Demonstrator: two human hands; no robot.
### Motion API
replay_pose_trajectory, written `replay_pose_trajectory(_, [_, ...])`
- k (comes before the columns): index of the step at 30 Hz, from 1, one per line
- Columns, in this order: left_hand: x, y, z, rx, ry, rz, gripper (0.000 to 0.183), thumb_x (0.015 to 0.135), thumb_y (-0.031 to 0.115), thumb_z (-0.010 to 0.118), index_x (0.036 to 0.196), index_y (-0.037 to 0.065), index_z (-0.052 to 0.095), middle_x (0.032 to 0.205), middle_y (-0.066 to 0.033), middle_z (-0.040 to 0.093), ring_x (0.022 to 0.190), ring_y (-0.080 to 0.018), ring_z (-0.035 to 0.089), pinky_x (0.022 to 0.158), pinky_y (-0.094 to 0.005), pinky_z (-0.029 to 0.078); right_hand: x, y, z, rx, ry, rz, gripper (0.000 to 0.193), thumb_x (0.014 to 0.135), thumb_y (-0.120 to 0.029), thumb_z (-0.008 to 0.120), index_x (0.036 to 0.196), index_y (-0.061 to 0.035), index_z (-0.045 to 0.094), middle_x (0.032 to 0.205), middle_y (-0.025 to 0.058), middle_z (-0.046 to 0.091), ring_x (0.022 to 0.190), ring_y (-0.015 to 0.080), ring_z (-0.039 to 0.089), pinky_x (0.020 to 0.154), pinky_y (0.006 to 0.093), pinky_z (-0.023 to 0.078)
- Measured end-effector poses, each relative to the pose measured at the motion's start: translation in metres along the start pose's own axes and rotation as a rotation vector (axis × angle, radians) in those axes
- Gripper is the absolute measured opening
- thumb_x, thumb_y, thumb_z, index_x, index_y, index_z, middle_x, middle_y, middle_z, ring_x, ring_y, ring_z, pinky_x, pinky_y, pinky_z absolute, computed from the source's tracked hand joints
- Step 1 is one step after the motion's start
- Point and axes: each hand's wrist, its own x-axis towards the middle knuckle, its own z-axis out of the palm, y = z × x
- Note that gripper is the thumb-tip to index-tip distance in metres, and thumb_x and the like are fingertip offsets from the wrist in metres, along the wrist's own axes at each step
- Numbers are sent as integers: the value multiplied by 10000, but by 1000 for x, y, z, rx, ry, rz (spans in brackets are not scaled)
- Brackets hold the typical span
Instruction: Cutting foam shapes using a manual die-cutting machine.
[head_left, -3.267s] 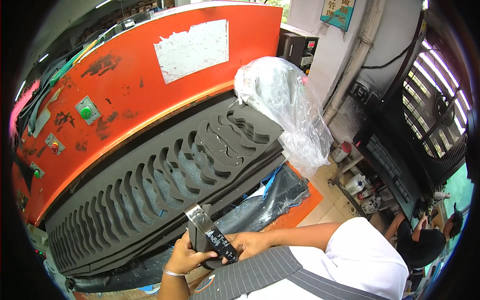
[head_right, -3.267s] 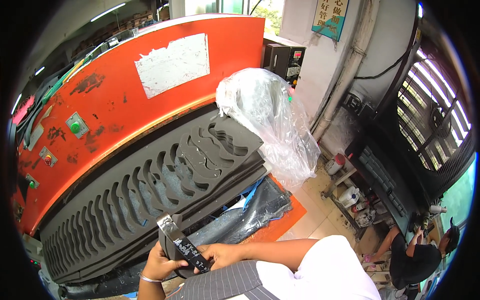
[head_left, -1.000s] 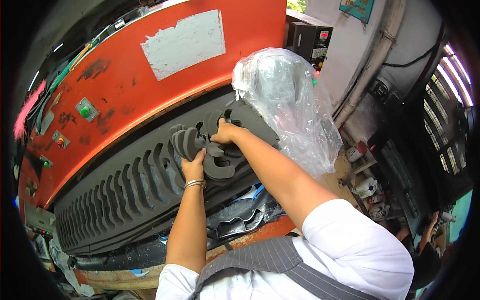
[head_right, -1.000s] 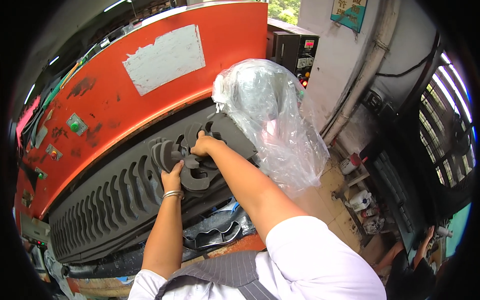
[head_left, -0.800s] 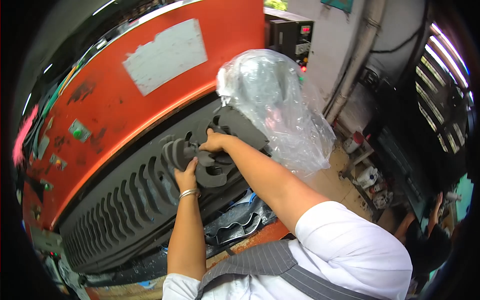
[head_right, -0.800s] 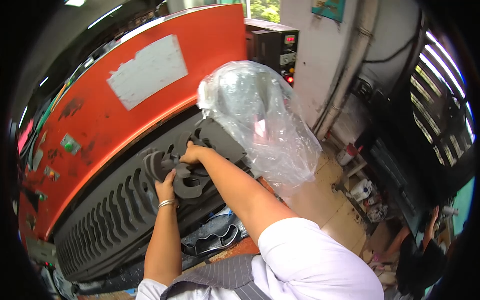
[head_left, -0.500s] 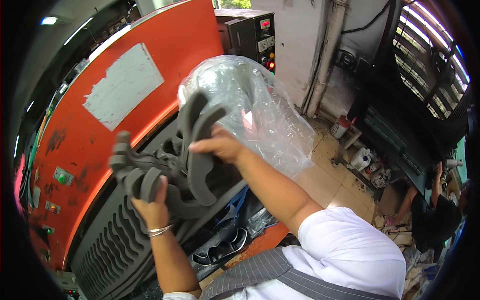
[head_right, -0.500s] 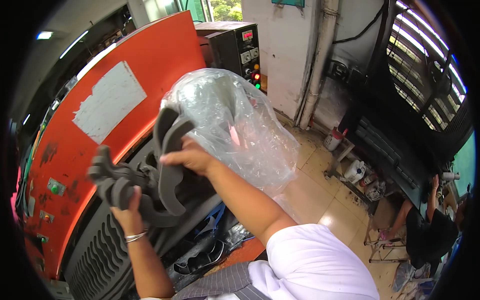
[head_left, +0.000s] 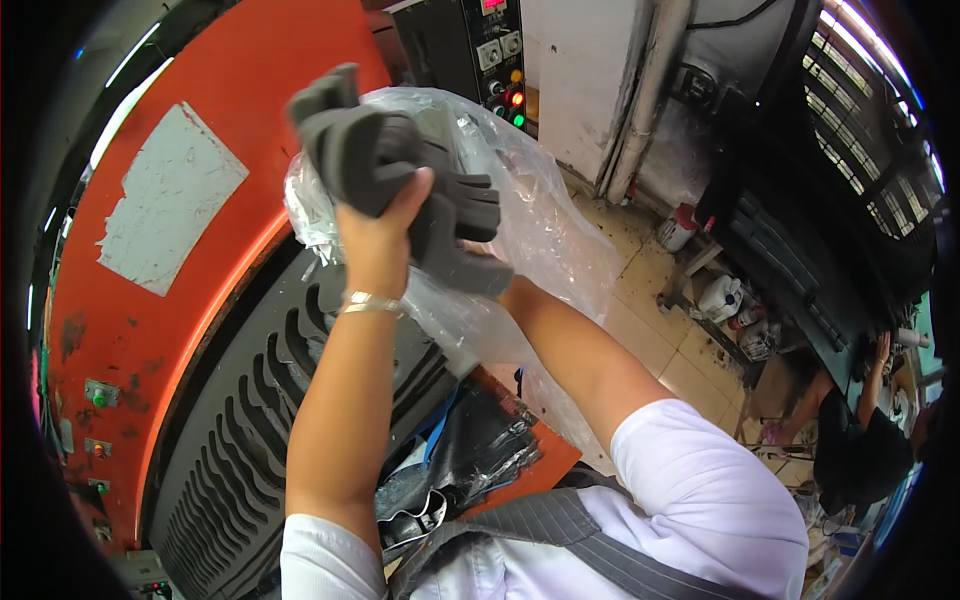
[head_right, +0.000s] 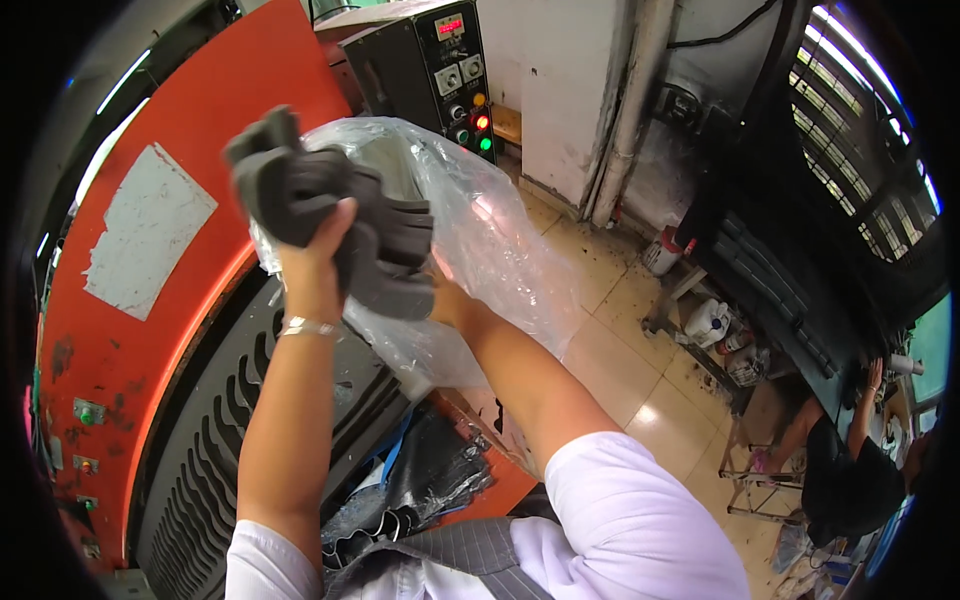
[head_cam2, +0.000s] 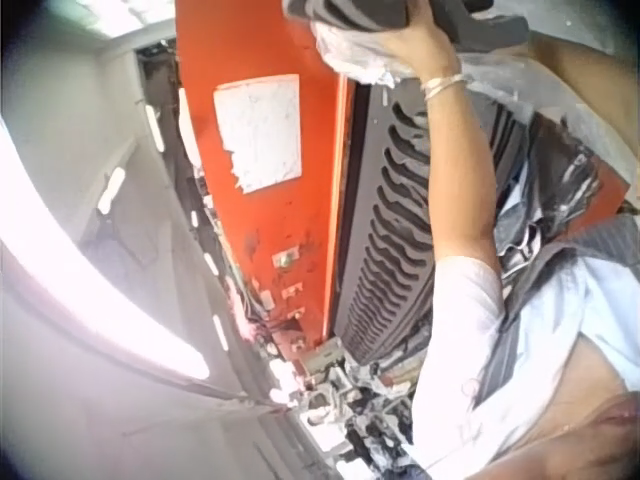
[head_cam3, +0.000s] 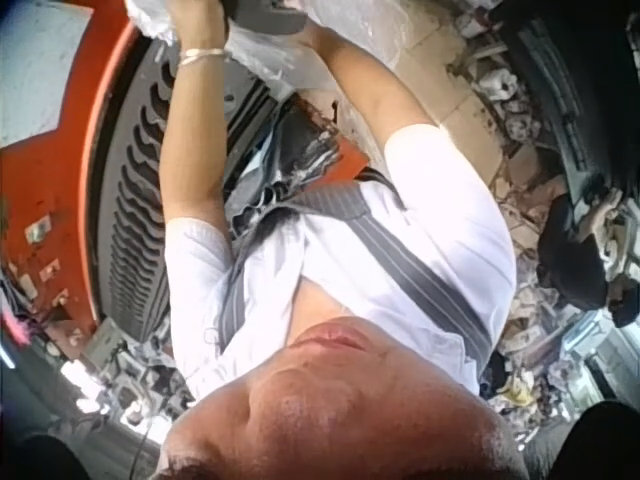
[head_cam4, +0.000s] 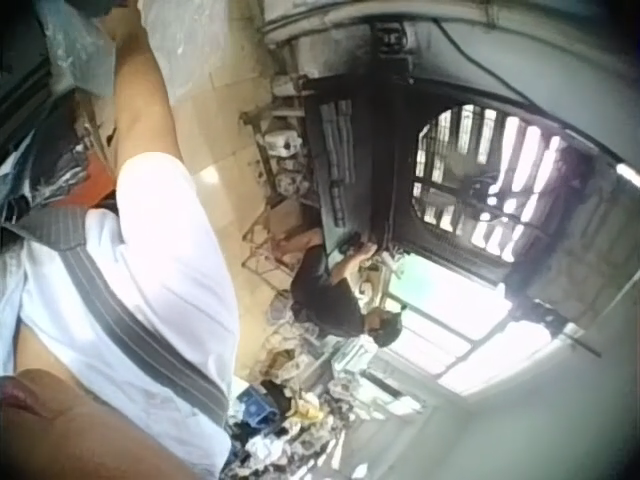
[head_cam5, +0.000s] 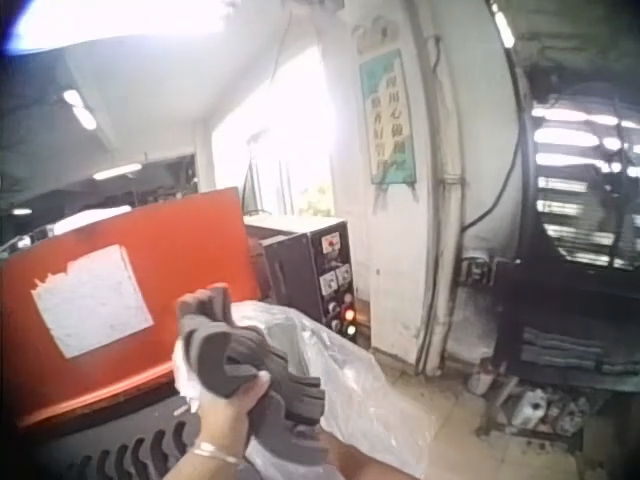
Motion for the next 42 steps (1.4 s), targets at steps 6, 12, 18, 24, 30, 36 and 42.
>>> replay_pose_trajectory(6, [19, -139, -58, 827, 99, -125, 669, 630, 199, 823, 1166, -39, 502, 1136, -220, 596, 1036, -342, 596, 900, -376, 467, -64, -1, -87, -220, -977, 688, 581, 872, -457, 553, 1332, -103, 536, 1338, 135, 558, 1111, 279, 592, 908, 430, 483])
replay_pose_trajectory(12, [16, -203, -14, 1156, -112, -593, 941, 609, 373, 865, 1263, -129, 412, 1278, -310, 518, 1203, -380, 530, 1009, -394, 431, -127, 52, -292, -186, 143, 1145, 819, 734, -725, 627, 1118, -2, 669, 1072, 182, 667, 758, 256, 677, 732, 381, 518])
replay_pose_trajectory(18, [-17, -200, -3, 1217, -569, -870, 1098, 723, 751, 517, 1410, -83, 324, 1444, -294, 354, 1359, -370, 354, 1120, -401, 285, -116, -77, -320, -557, -291, 779, 783, 715, -625, 697, 1208, -22, 621, 1092, 162, 664, 928, 270, 658, 828, 367, 500])
replay_pose_trajectory(24, [-49, -96, 34, 1017, -598, -471, 774, 842, 656, 491, 1233, -6, 569, 1193, -252, 592, 1088, -351, 582, 907, -406, 460, -138, -128, -360, -278, -466, 511, 399, 844, -296, 688, 1107, 2, 644, 1041, 107, 684, 1008, 207, 640, 868, 334, 493])
replay_pose_trajectory(30, [-110, -13, -37, 949, -204, 374, 327, 819, 257, 694, 1062, 44, 643, 1037, -138, 645, 964, -335, 608, 841, -402, 487, -150, -207, -316, 417, -196, 280, 275, 850, -143, 675, 1070, 17, 643, 1031, 92, 675, 1005, 181, 624, 906, 321, 481])
replay_pose_trajectory(36, [-188, -19, -158, 1362, -191, 40, 714, 779, 342, 713, 1362, 32, 439, 1368, -244, 461, 1280, -347, 443, 1070, -453, 340, -110, -309, -141, -131, -191, -545, 440, 810, -127, 710, 1224, -54, 581, 1260, 135, 581, 1188, 299, 549, 1013, 396, 428])
replay_pose_trajectory(42, [-256, 28, -180, 1224, -473, 102, 606, 806, 335, 696, 1318, 65, 515, 1403, -159, 457, 1348, -329, 375, 1114, -474, 279, -47, -178, -75, -814, -448, -233, 471, 799, -342, 713, 1175, -71, 626, 1124, 155, 624, 1116, 323, 570, 923, 480, 455])
